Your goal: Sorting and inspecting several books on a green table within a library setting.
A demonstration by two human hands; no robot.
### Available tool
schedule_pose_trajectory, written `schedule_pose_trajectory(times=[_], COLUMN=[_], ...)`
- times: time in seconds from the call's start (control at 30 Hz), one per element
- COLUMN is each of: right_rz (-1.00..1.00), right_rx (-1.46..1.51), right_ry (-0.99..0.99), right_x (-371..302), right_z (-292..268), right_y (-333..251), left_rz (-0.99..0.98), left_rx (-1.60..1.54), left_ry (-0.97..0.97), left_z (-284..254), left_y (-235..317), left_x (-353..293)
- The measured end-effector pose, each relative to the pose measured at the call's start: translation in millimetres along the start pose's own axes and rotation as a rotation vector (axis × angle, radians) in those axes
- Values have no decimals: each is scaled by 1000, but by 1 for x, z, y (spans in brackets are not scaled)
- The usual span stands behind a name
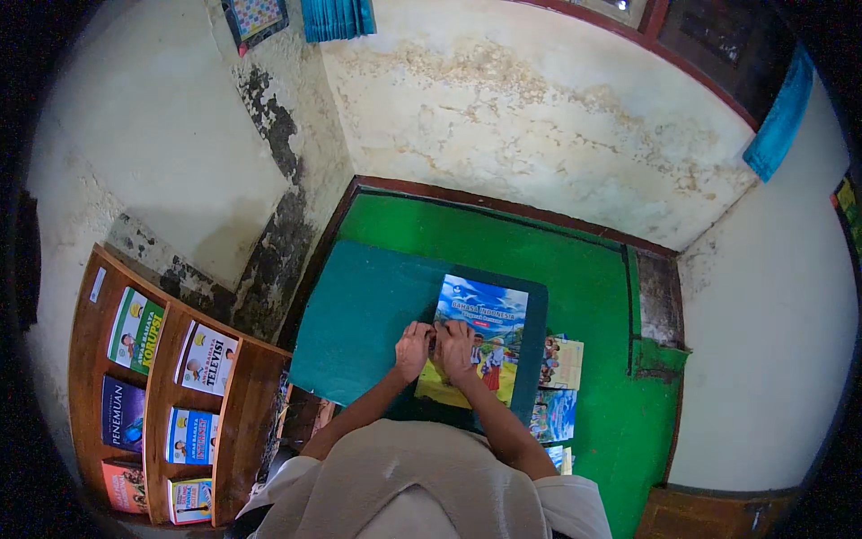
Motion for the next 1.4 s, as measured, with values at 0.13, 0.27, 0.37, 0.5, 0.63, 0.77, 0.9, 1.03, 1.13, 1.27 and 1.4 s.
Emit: schedule_pose_trajectory(times=[0.13, 0.27, 0.37, 0.5, 0.63, 0.77, 0.9, 1.03, 1.13, 1.27, 1.4], right_rz=[-25, 8, 128, 208, 238, 213, 159, 134, 109, 62, 68], right_rx=[-90, -99, -128, -242, -349, -360, -85, -95, -93, -82, -105], right_ry=[-55, -87, -103, -116, -109, -69, 3, 4, -2, -15, 42], right_x=[-6, -10, -12, -12, -10, -8, -8, -3, -3, -4, -10], right_z=[0, 8, 12, 19, 21, 19, 5, -1, -6, -17, -39], right_y=[0, 10, 8, 3, 3, 4, 2, 3, 4, 7, 13], left_rz=[-5, 5, -12, -21, -43, -102, -65, -96, -117, -146, -136], left_rx=[-27, -49, -101, -104, -132, -257, -185, -170, -164, -167, -105], left_ry=[0, 8, 21, 20, 37, 98, 66, 45, 24, -20, 45], left_z=[2, 3, 0, -4, -6, -5, -4, -1, -2, -4, -4], left_y=[-1, -2, -3, 1, 3, 1, -3, -6, -4, -1, -1], left_x=[-1, -1, -2, -2, -1, 0, 1, 2, 4, 6, 4])
Point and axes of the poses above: each hand's wrist, its own x-axis towards the middle knuckle, its own z-axis out of the palm, y = z × x, the point moved 3 cm from there along x, towards the middle knuckle, and after that the axes turned 9 degrees about y, right-handed, at the moved point
